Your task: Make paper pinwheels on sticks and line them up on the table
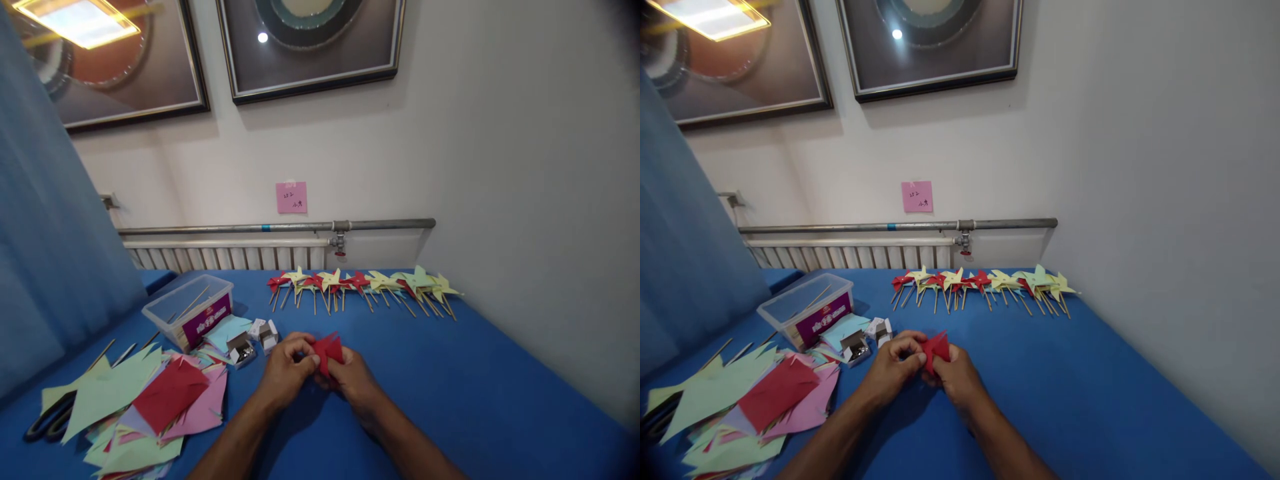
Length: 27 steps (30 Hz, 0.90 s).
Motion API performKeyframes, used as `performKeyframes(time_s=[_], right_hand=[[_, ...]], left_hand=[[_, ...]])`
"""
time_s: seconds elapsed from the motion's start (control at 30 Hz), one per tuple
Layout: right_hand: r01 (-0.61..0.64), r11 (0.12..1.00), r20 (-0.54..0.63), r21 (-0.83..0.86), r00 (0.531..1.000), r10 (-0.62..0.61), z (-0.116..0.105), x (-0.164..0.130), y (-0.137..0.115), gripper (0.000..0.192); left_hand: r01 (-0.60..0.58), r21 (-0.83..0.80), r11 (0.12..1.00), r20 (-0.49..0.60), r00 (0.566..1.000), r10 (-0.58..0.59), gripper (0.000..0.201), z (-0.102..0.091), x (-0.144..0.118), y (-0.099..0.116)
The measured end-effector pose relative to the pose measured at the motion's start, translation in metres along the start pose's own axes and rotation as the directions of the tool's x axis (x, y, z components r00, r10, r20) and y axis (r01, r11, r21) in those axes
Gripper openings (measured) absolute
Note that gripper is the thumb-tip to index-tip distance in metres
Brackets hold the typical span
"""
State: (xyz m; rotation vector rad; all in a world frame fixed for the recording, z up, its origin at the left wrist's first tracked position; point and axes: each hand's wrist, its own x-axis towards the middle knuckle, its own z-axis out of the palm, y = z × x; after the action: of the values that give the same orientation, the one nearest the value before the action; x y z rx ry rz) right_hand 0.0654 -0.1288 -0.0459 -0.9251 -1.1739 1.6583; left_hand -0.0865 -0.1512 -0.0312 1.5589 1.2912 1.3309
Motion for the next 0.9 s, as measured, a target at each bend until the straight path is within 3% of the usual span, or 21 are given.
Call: performKeyframes(time_s=[0.2,0.37,0.57,0.77,0.9], right_hand=[[0.031,0.998,-0.024,-0.052,0.999,-0.032,-0.001,0.001,0.001,0.021],[0.057,0.996,-0.060,-0.064,0.996,-0.061,-0.006,0.006,0.006,0.030],[0.068,0.996,-0.024,-0.057,0.997,-0.070,-0.006,0.002,0.005,0.035],[0.088,0.990,-0.008,-0.110,0.996,-0.089,-0.003,0.002,0.005,0.031],[0.088,0.989,-0.104,-0.120,0.989,-0.101,-0.004,0.006,0.005,0.025]], left_hand=[[-0.007,0.069,0.998,-0.025,1.000,0.009,0.009,-0.002,-0.002,0.002],[-0.022,0.226,0.974,-0.042,0.999,0.032,0.011,0.000,-0.004,0.004],[-0.018,0.359,0.933,-0.059,0.997,0.042,0.016,0.001,-0.006,0.010],[-0.032,0.323,0.946,-0.091,0.994,0.065,0.017,0.001,-0.006,0.011],[-0.049,0.277,0.960,-0.112,0.990,0.083,0.013,0.002,-0.006,0.010]])
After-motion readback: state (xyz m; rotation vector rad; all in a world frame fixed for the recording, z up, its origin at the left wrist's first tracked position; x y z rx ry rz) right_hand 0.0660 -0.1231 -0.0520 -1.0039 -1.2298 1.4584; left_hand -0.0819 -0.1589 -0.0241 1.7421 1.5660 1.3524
